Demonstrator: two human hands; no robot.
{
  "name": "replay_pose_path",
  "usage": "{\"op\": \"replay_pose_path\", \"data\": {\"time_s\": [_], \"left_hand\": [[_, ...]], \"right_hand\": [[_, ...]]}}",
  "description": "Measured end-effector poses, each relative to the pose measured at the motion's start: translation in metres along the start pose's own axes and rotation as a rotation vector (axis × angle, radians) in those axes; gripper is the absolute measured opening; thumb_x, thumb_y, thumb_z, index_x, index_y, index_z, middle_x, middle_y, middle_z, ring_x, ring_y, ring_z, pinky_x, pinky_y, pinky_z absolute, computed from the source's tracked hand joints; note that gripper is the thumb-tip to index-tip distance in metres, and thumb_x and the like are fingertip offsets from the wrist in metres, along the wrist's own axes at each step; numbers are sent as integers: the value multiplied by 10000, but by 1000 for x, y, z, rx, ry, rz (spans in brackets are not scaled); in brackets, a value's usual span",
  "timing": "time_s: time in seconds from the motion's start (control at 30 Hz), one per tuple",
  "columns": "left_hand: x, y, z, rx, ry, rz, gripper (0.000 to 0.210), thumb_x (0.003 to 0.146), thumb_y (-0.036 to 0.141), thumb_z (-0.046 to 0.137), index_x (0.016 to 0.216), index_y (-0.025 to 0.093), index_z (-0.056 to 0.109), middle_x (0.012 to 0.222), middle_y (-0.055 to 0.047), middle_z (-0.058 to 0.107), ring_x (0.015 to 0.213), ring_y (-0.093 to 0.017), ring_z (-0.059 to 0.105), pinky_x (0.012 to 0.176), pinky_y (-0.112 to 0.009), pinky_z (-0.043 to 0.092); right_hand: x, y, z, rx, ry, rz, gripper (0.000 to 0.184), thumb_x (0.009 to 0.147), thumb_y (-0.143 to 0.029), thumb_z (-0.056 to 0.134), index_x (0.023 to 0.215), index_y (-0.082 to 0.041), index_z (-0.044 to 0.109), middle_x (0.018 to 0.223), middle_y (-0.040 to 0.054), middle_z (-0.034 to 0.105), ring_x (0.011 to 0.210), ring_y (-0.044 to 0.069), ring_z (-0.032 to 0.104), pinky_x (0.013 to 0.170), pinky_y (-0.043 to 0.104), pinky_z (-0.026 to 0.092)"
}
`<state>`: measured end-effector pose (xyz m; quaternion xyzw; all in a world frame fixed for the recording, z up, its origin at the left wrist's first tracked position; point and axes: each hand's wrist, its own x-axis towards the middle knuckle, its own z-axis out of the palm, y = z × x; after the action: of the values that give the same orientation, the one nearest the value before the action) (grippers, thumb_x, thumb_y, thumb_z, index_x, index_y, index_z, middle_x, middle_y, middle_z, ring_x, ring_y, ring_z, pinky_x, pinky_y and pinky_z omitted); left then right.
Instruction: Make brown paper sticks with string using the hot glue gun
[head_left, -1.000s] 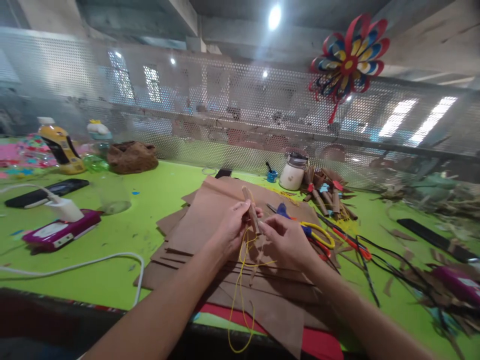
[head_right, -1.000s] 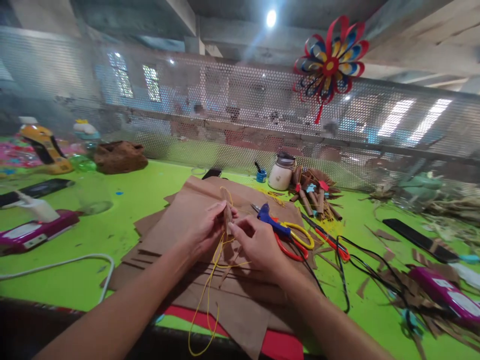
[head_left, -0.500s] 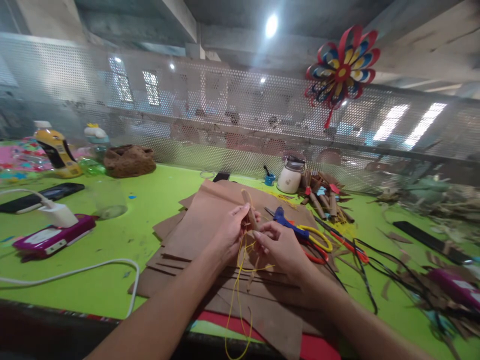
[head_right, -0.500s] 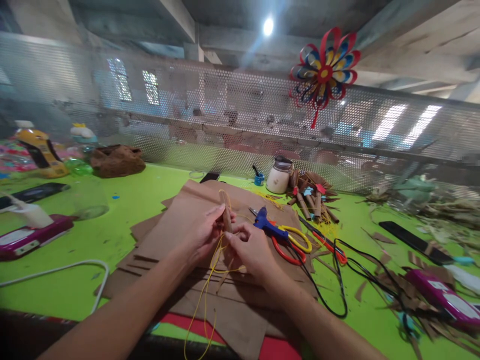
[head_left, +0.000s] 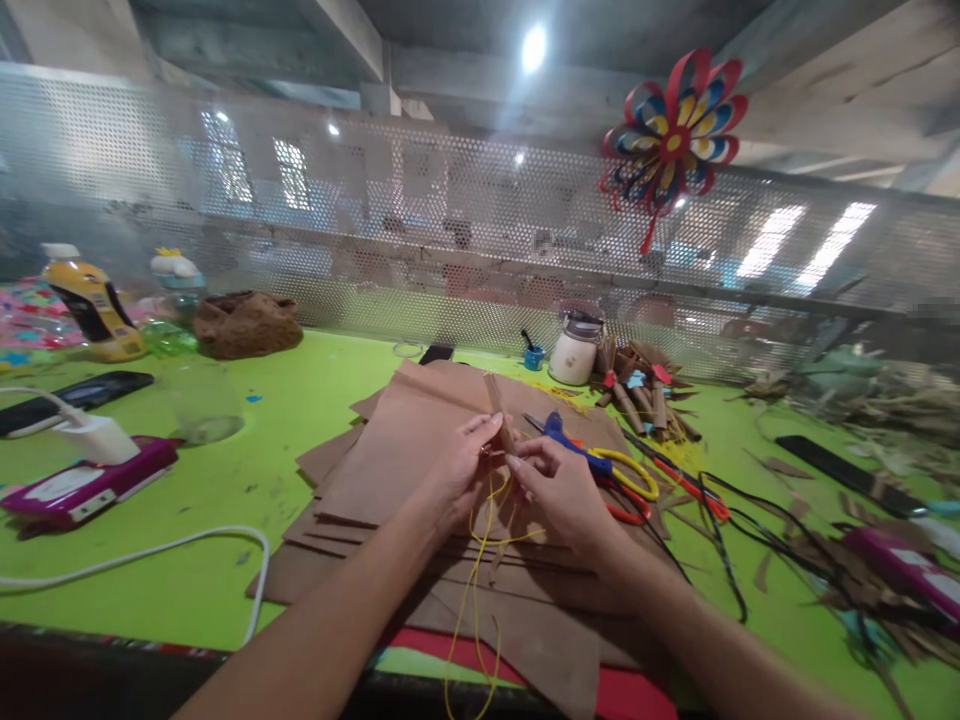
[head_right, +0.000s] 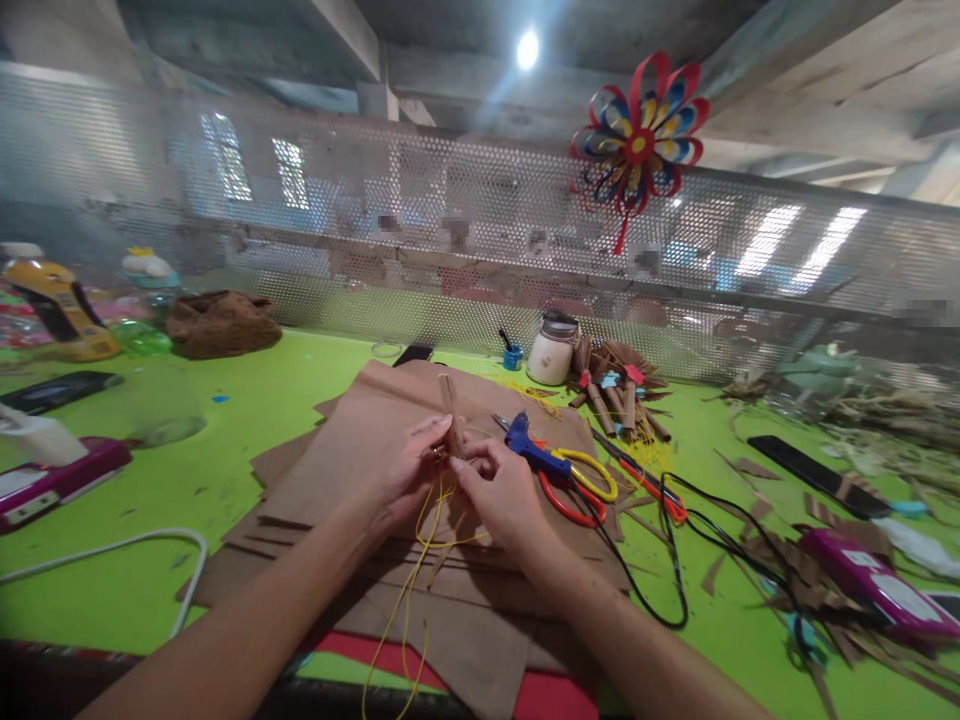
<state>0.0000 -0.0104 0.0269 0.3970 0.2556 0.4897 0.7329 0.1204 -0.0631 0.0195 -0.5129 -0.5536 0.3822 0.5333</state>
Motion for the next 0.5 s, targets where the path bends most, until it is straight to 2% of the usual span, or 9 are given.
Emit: {"op": "replay_pose_path", "data": {"time_s": [0.2,0.37,0.5], "left_hand": [[0,1,0,-23,-24,-56,161,763,275,645,782,115,645,731,-41,643,626,-113,577,584,-215,454],[1,3,-2,-22,-19,-50,147,761,251,638,751,105,650,716,-40,639,629,-112,579,609,-215,457],[3,7,-3,-89,43,-80,105,761,200,640,741,98,656,696,-39,632,613,-99,573,603,-201,452]], "right_hand": [[-2,-3,-1,-4,-14,12,327,712,-470,657,807,-170,571,523,-23,558,437,122,495,432,243,373],[-6,-4,0,-111,-28,-50,335,772,-480,608,842,-153,610,592,9,614,515,138,555,468,240,414],[-10,-8,-2,-233,-66,-152,373,838,-467,534,634,-157,572,511,-10,555,474,107,500,457,219,367]]}}
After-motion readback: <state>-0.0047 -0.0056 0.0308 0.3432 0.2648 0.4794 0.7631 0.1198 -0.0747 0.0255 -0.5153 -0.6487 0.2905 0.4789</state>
